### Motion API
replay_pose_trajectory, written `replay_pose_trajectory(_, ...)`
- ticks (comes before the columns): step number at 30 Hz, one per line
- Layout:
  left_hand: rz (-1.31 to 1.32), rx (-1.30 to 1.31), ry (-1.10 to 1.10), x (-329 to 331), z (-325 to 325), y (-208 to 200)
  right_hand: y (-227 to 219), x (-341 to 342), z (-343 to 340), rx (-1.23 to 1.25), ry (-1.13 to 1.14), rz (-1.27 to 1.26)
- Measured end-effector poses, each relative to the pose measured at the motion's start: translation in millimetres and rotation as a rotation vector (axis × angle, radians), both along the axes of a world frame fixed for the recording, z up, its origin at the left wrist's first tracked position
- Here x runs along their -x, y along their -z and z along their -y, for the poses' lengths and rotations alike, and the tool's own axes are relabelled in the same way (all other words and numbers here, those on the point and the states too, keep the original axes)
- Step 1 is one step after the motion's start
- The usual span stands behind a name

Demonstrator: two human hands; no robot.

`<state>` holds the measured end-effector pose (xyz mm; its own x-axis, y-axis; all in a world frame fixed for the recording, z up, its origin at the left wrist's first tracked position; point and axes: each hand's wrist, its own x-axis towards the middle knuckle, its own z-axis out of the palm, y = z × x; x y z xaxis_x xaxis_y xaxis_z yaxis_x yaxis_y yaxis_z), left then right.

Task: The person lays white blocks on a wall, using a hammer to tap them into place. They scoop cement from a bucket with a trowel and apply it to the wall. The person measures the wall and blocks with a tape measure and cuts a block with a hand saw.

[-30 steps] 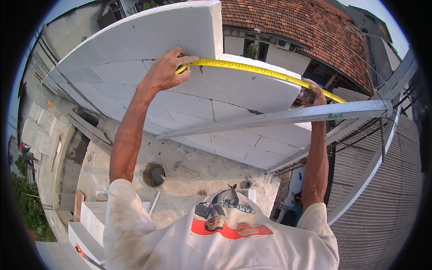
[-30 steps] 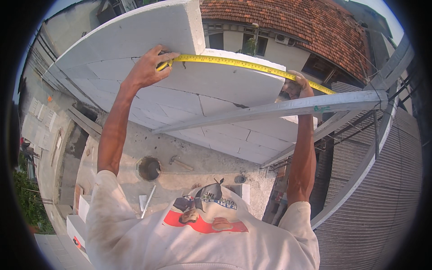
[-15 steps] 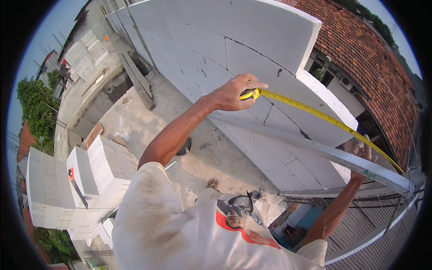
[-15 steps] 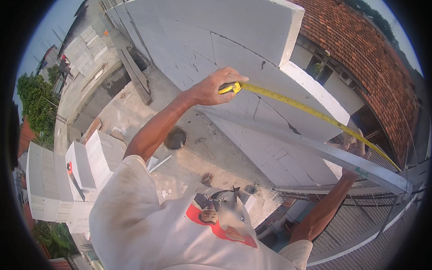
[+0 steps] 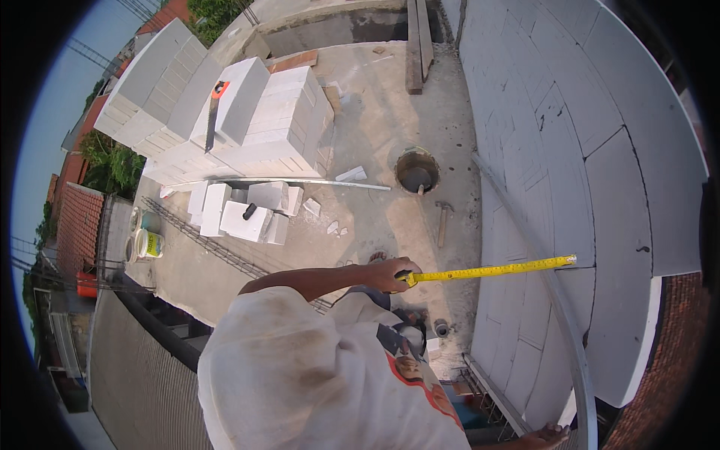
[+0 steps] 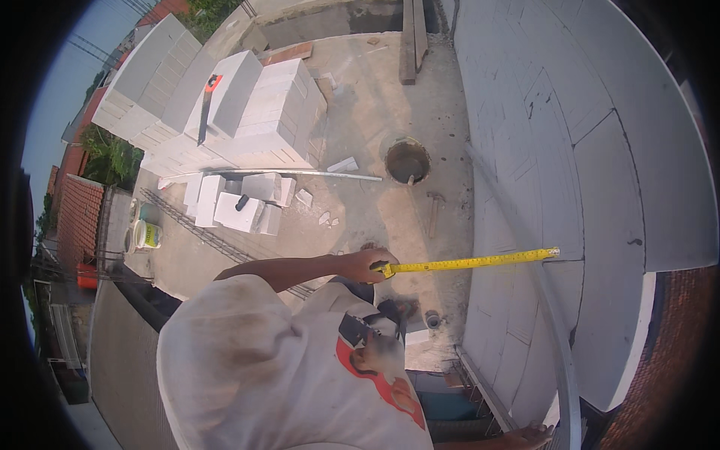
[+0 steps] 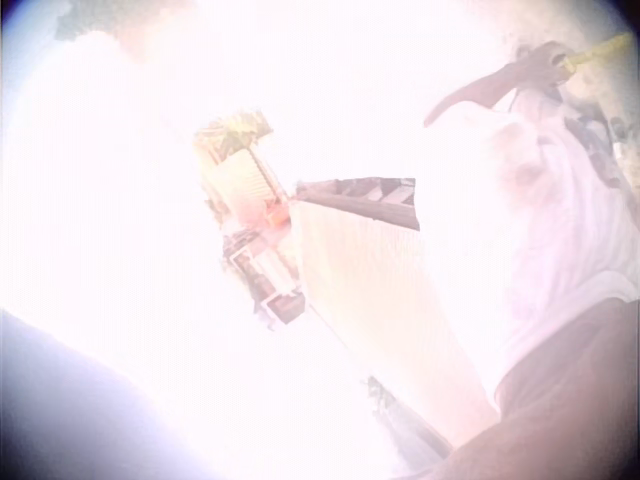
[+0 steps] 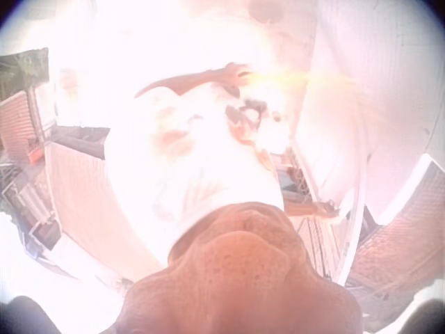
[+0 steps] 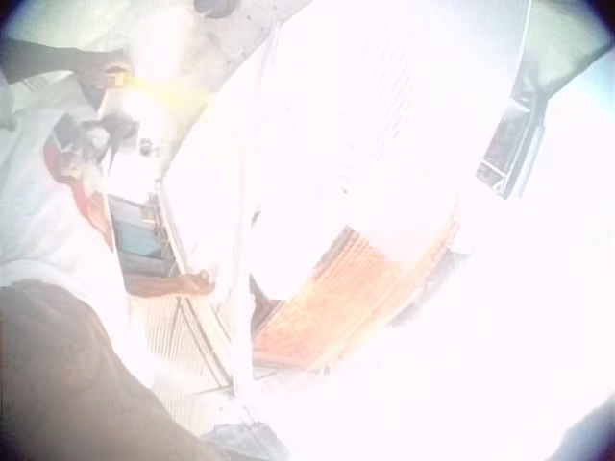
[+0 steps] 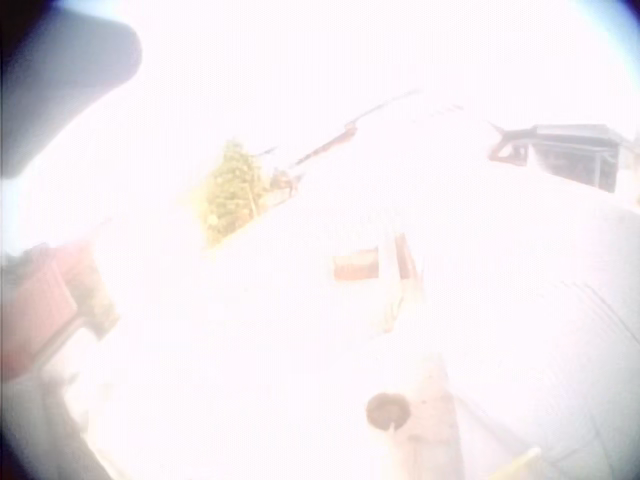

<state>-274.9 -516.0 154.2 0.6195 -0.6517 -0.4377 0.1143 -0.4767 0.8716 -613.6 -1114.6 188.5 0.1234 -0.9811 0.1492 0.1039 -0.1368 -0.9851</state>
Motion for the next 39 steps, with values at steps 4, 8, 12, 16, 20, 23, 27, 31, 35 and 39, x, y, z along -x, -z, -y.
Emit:
replay_pose_trajectory(4, 0.017, -0.005, -0.277, 26, -56, 55, 64, 4, -49, -0.167, -0.04, -0.304)
replay_pose_trajectory(8, -0.143, -0.082, -0.485, 35, -116, 100, 96, -82, -165, -0.331, -0.358, -0.443)
replay_pose_trajectory(12, -0.162, -0.066, -0.682, 25, -174, 99, 169, -145, -276, -0.278, -1.029, -0.947)
replay_pose_trajectory(16, -0.163, -0.076, -0.856, 35, -225, 152, 209, -220, -327, 0.323, -1.707, -1.139)
replay_pose_trajectory(20, -0.157, 0.147, -0.973, 35, -278, 146, 229, -313, -361, 0.533, -1.922, -1.032)
replay_pose_trajectory(23, -0.081, 0.187, -1.106, 46, -303, 158, 205, -392, -410, 0.166, -1.878, -1.175)
replay_pose_trajectory(27, -0.389, 0.293, -1.43, 52, -319, 153, 195, -469, -466, -0.133, -1.654, -1.326)
replay_pose_trajectory(31, -0.64, 0.406, -1.655, 56, -346, 150, 207, -539, -522, -0.085, -1.779, -1.52)
replay_pose_trajectory(35, -0.38, 0.311, -1.839, 59, -364, 146, 237, -614, -600, 0.211, -1.999, -1.67)
replay_pose_trajectory(39, -0.376, 0.334, -1.996, 50, -384, 127, 272, -678, -666, 0.779, -2.308, -1.258)
